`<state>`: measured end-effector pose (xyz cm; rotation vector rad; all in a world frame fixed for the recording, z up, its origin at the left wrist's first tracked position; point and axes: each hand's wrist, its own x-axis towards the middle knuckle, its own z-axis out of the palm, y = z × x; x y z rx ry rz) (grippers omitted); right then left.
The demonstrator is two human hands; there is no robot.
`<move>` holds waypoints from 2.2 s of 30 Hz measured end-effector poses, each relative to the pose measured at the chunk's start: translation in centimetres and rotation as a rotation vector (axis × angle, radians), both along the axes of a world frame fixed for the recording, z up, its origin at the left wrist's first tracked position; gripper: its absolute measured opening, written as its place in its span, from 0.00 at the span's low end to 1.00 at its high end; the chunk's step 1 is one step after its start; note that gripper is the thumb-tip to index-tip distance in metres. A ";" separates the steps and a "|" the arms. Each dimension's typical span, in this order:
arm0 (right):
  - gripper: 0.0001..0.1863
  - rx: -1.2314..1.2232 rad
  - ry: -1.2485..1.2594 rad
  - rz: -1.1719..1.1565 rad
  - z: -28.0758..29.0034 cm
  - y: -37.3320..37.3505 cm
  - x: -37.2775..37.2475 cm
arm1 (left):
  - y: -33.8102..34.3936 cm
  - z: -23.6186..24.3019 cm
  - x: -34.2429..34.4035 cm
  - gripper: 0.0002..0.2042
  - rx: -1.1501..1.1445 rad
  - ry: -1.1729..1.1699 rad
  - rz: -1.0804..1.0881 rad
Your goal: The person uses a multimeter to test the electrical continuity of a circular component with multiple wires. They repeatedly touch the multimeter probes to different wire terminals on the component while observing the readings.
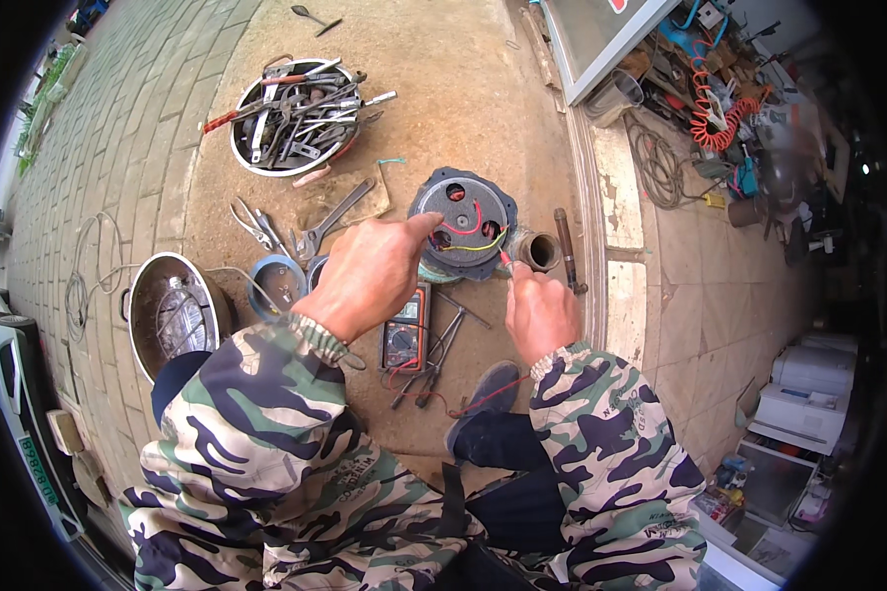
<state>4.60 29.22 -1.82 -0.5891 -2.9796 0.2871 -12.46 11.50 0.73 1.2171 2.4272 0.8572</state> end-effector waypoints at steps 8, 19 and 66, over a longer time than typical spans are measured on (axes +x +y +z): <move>0.06 -0.015 -0.075 -0.044 0.1 -0.5 -0.7 | 0.0 0.4 0.0 0.17 -0.007 0.000 0.001; 0.06 -0.137 -0.156 -0.026 1.6 -0.2 -1.1 | -0.6 0.3 -0.2 0.16 -0.018 0.010 0.006; 0.07 -0.179 -0.083 -0.019 2.2 0.1 -1.0 | -0.1 0.1 -0.2 0.16 -0.010 0.001 -0.007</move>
